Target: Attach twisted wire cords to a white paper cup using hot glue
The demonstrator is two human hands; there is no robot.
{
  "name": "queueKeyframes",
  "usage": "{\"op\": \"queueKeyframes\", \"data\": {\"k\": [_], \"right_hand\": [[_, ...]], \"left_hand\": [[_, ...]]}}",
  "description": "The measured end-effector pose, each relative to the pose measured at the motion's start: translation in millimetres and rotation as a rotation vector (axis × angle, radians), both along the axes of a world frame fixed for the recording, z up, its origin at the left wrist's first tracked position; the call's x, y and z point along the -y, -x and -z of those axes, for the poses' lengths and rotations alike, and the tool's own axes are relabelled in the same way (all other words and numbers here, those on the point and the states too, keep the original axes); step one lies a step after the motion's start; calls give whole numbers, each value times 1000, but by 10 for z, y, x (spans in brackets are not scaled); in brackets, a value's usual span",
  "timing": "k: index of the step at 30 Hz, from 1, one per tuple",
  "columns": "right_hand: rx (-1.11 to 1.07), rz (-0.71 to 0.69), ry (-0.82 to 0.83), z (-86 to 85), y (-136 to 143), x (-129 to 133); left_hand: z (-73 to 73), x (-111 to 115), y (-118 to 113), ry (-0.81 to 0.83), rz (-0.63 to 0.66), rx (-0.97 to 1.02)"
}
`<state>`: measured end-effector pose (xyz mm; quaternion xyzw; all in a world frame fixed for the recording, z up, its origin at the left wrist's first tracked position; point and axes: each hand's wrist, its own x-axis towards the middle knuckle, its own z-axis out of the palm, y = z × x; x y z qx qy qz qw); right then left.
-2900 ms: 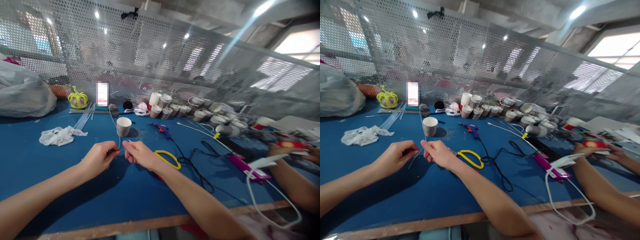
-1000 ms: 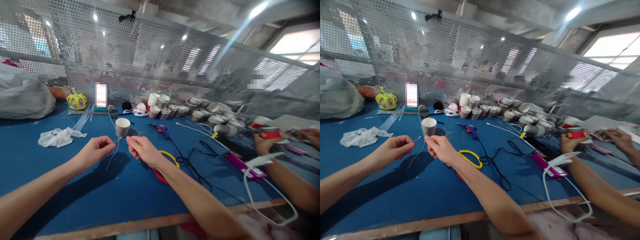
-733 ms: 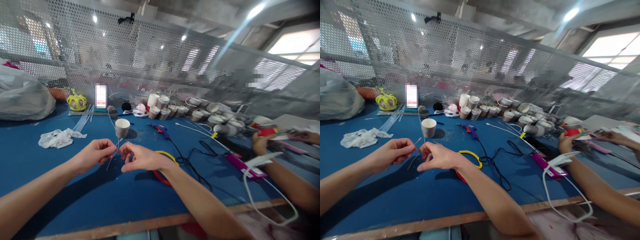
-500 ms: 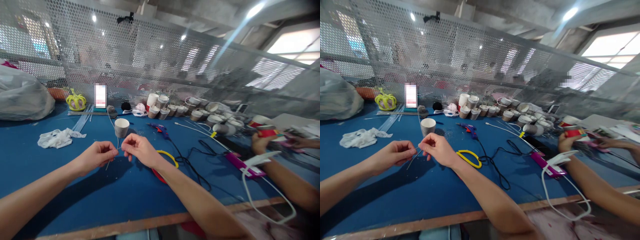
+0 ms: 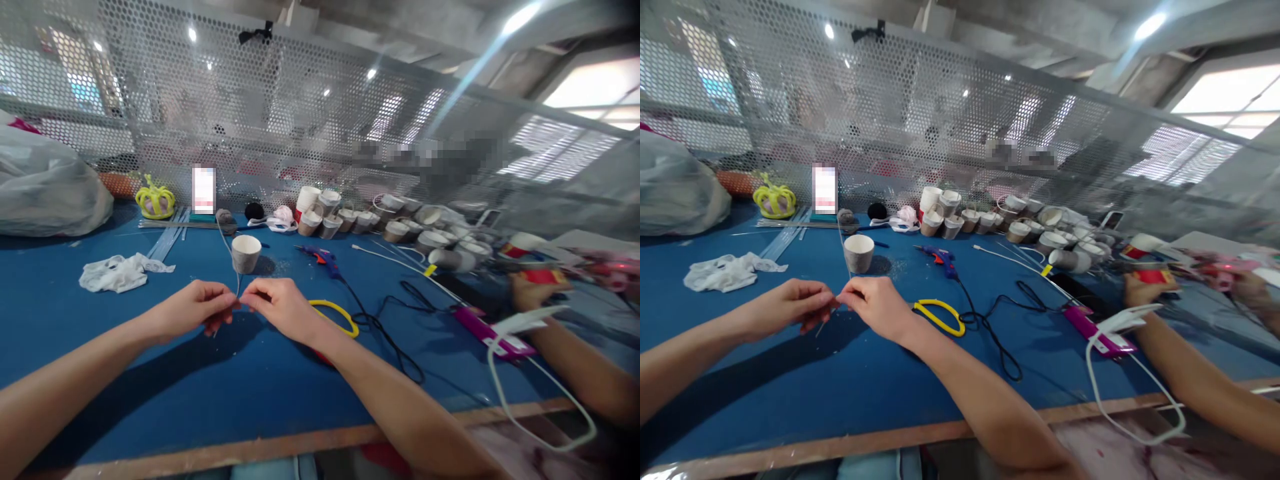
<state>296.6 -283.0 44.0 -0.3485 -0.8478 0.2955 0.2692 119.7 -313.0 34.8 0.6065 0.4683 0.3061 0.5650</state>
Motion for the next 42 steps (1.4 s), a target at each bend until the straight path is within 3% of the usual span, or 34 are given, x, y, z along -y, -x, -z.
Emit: {"op": "queueKeyframes", "data": {"k": [4,7,11,14,16,19,25,27,32,34,38,40,42], "right_hand": [[-88,143,14,-48,-69,-63],[-95,220,-45,-82,-134,-137],[53,267,-448,-65,-128,-165],[189,134,-698,26,-42,-120],[291,58,-705,108,20,-88],[354,72,-666,205,71,-69],[295,135,-605,254,67,-60],[264,176,-579,264,64,-55],[226,229,-569,278,38,-88],[267,237,-596,273,24,-110],[333,233,-645,271,28,-113],[308,234,-629,275,40,-97],[269,244,-602,277,48,-83]], "left_hand": [[-111,-90,177,37,-60,2],[-145,-130,275,-19,-15,-88],[-84,-120,246,-138,9,-194],[-20,-78,152,-237,11,-276],[1,-47,95,-336,21,-357],[3,-18,50,-492,-6,-507],[26,7,6,-580,-83,-593],[64,28,-38,-533,-134,-502],[179,36,-111,-230,-156,-69],[189,16,-91,-281,-129,-129],[164,5,-49,-505,-121,-458],[166,27,-69,-448,-122,-435],[187,54,-115,-301,-123,-249]]}}
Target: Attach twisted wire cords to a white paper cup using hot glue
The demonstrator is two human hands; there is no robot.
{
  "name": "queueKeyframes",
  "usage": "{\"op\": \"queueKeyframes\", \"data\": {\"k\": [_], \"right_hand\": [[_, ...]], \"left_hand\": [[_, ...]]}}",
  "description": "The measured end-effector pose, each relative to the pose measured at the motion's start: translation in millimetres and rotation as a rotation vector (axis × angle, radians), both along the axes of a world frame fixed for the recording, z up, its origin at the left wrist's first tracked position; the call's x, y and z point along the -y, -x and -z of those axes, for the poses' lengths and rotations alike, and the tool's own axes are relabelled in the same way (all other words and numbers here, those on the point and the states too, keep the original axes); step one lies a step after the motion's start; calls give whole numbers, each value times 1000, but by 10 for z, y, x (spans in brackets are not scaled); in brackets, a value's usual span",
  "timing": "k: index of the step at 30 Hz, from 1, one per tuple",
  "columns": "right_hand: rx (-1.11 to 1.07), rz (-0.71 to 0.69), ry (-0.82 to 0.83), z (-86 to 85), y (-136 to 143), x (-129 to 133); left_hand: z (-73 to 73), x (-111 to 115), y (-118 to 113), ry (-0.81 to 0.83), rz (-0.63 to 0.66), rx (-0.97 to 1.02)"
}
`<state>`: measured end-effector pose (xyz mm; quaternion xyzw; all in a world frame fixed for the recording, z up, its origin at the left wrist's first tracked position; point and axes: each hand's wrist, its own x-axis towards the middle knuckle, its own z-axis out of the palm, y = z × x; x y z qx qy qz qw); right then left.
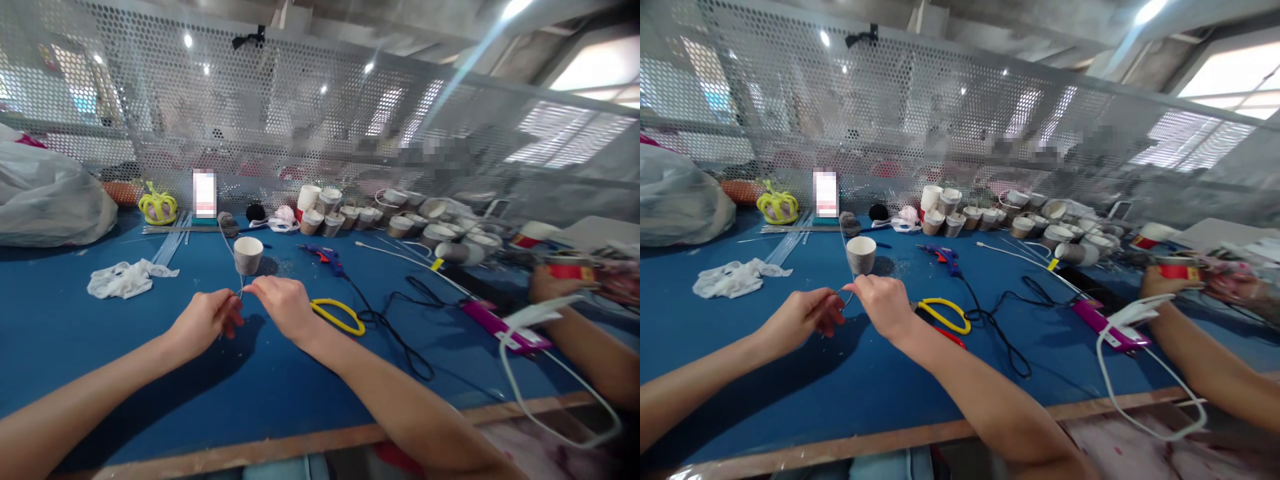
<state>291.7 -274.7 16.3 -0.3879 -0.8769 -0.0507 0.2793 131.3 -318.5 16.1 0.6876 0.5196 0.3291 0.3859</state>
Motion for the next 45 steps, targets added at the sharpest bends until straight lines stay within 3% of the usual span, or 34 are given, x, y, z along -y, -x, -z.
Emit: {"op": "queueKeyframes", "data": {"k": [4,15,23,31,38,45], "right_hand": [[-11,-18,-8,-11,-10,-7],[-4,-43,-184,-14,-15,-38],[-56,-2,-352,-119,-138,-134],[-62,78,-371,-57,-81,-111],[-49,-77,-309,-45,-82,-112],[-81,-202,-307,-44,-59,-93]], "left_hand": [[42,20,-84,198,-6,375],[40,-3,-54,379,35,604],[-61,-65,41,333,16,607],[23,32,-64,393,124,546],[-113,-61,122,249,141,430],[-161,-70,163,427,154,590]]}}
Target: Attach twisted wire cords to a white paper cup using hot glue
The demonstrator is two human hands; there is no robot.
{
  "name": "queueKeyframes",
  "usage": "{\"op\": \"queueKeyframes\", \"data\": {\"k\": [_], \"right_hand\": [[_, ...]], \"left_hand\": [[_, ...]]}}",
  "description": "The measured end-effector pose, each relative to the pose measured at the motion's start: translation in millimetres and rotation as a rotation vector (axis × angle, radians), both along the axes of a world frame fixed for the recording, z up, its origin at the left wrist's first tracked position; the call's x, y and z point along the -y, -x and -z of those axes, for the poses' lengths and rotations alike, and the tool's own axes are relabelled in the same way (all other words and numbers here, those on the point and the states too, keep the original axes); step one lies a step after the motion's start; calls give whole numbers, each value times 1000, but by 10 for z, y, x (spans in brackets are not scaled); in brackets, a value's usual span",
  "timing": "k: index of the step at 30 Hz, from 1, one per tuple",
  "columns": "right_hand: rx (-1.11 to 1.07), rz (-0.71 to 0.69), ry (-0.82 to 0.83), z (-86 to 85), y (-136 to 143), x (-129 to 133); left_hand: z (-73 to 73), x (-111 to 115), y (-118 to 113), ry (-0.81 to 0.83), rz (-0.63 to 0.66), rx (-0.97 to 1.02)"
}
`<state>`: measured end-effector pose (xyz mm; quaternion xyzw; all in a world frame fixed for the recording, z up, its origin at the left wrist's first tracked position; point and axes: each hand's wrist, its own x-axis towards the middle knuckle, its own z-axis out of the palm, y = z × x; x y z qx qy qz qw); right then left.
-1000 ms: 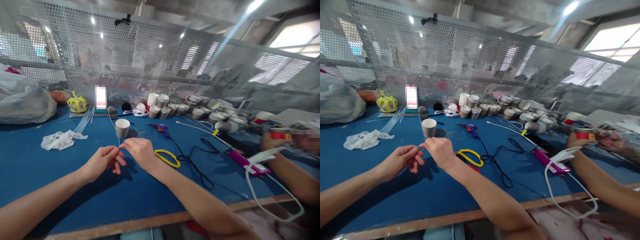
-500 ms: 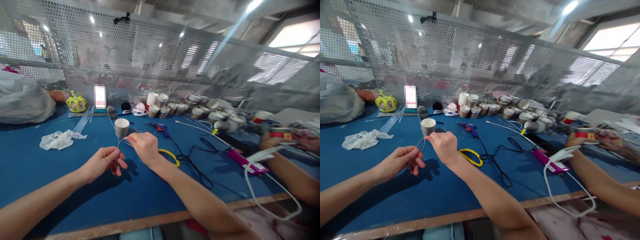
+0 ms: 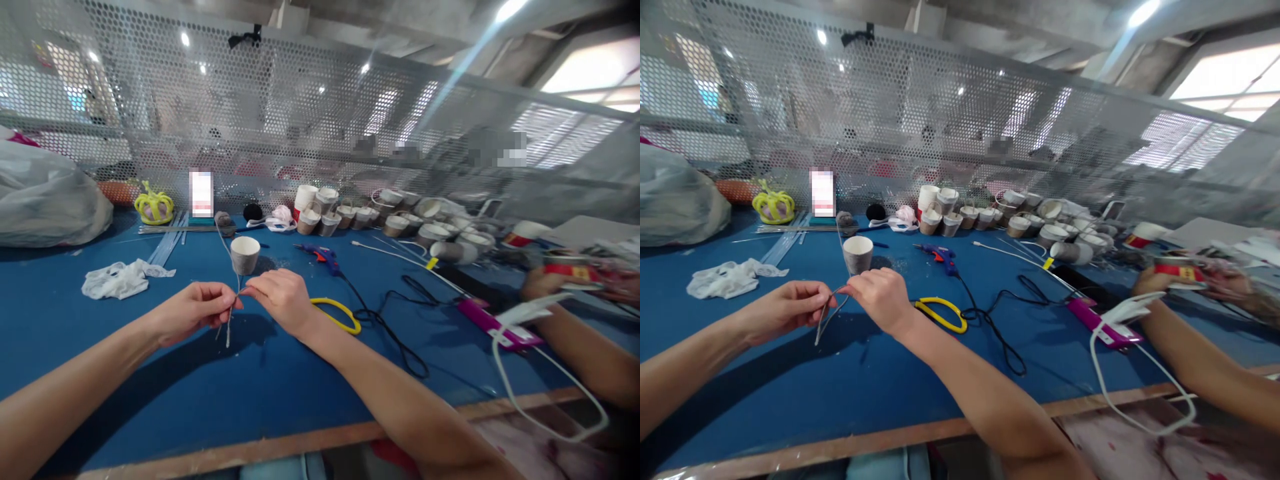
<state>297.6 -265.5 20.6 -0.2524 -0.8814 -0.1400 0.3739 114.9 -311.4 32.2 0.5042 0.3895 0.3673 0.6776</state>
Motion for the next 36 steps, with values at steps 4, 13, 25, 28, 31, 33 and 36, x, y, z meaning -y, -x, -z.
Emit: {"op": "queueKeyframes", "data": {"k": [4,13,25,28,31,33,36], "right_hand": [[-97,11,27,18,1,-10],[-226,71,313,44,29,32],[-265,104,551,21,81,98],[-298,73,578,6,71,71],[-314,62,517,9,44,43],[-307,55,479,21,33,39],[-292,44,484,38,33,44]], "left_hand": [[-10,24,-30,-5,-18,63],[50,-14,-17,-170,-42,-10],[25,6,-60,-149,-162,40],[41,13,-63,-149,-134,33],[44,3,-42,-149,-140,29],[35,-6,-32,-144,-151,30],[15,-11,-31,-128,-161,44]]}}
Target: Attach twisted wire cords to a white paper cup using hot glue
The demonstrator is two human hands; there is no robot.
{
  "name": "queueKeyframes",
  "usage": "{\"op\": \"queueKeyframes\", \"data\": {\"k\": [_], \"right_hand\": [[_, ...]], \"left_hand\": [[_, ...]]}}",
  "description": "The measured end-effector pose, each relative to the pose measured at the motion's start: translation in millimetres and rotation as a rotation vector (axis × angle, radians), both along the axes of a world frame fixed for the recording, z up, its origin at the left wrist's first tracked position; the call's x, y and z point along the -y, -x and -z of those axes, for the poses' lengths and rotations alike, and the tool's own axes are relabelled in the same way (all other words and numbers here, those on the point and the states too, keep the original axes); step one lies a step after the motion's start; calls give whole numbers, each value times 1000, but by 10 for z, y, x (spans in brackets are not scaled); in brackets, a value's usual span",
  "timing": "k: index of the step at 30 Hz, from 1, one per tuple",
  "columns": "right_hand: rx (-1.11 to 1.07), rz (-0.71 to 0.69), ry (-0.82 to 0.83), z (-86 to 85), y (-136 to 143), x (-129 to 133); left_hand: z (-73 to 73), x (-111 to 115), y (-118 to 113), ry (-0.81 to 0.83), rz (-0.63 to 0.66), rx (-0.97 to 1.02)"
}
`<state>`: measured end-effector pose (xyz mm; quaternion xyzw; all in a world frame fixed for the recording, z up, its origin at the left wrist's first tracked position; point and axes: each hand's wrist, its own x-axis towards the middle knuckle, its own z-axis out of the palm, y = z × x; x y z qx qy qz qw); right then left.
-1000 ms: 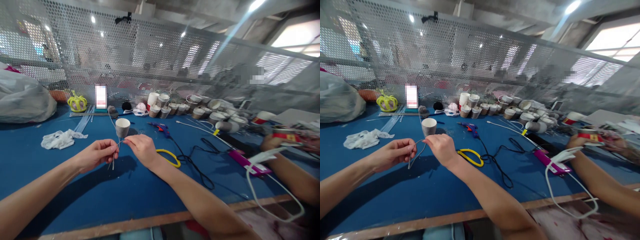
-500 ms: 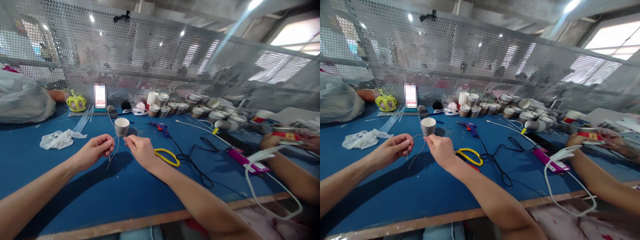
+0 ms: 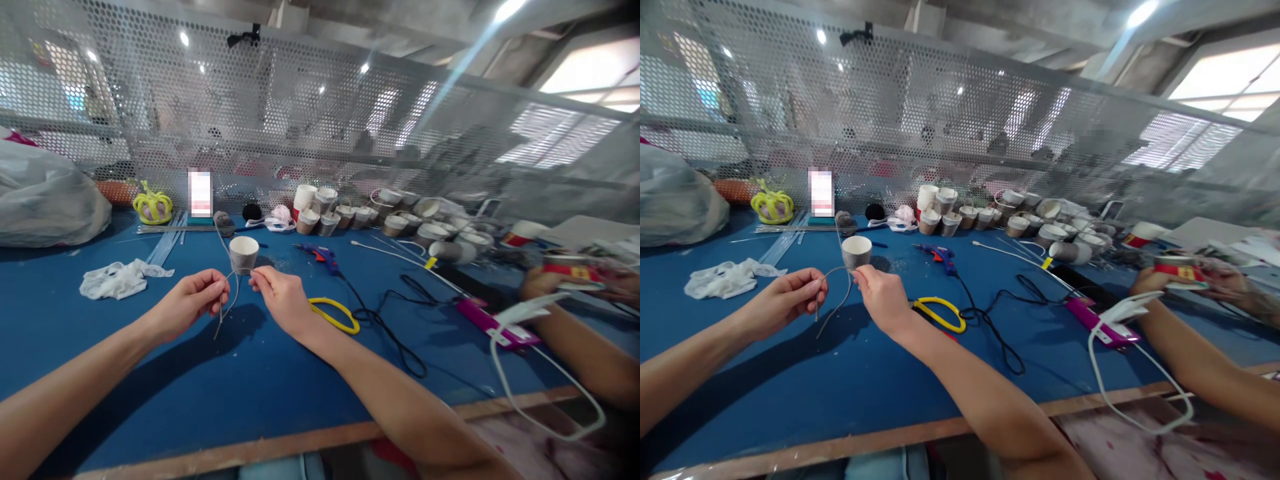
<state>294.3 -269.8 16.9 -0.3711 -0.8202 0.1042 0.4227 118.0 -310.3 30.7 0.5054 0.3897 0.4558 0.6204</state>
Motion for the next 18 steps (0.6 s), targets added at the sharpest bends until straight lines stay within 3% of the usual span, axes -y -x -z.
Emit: {"op": "queueKeyframes", "data": {"k": [4,6,9,11,13,18], "right_hand": [[-124,-3,112,-17,8,-25],[-277,-9,265,-28,20,-28],[-431,-181,604,-18,75,36],[-440,-336,721,1,126,115],[-456,-372,717,8,162,182],[-361,-286,625,-50,105,160]], "left_hand": [[-9,-8,6,10,-7,37],[2,-22,14,-16,-30,87],[36,-43,10,-63,-92,183],[61,-47,-6,-65,-111,227],[73,-43,-20,-49,-97,257],[2,-45,29,26,-55,278]]}}
